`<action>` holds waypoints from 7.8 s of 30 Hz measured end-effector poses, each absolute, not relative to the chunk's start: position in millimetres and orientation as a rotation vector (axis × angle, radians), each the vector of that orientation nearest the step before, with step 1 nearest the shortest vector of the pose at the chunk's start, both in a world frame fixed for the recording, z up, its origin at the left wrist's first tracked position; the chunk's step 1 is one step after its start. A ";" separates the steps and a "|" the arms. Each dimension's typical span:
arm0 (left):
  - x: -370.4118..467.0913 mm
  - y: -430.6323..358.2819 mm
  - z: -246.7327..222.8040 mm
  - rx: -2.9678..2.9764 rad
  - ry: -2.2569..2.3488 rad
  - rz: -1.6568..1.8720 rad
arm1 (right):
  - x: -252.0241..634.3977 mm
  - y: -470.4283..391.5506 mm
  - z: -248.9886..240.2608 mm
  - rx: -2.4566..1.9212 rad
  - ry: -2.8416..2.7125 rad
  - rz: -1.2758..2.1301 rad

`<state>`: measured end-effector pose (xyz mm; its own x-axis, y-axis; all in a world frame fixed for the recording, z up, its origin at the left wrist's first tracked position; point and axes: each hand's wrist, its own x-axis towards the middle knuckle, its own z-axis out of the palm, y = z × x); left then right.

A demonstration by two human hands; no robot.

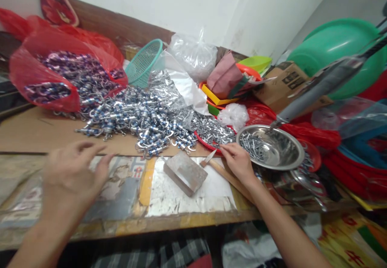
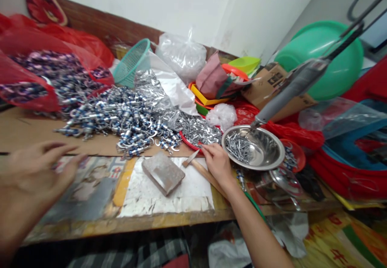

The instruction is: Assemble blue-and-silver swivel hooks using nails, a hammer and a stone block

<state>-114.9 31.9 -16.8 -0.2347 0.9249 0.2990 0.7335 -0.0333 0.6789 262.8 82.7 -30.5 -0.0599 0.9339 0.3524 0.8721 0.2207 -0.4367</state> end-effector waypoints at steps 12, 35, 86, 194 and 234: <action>-60.3 65.0 -25.7 1.735 1.860 0.876 | 245.5 161.2 -37.0 -1.765 -1.984 0.240; -1.5 21.2 -32.5 1.711 1.280 1.302 | 168.7 29.2 -4.7 -1.024 -2.064 0.551; -14.0 18.5 2.4 1.980 1.171 1.003 | 186.2 10.1 -13.5 -0.666 -2.162 0.004; 2.6 -22.4 -10.6 1.220 1.346 1.186 | 160.1 -21.4 1.9 -1.080 -1.785 0.633; 20.2 -3.3 -18.5 0.701 1.100 1.145 | 189.5 45.7 -8.3 -1.507 -1.935 0.470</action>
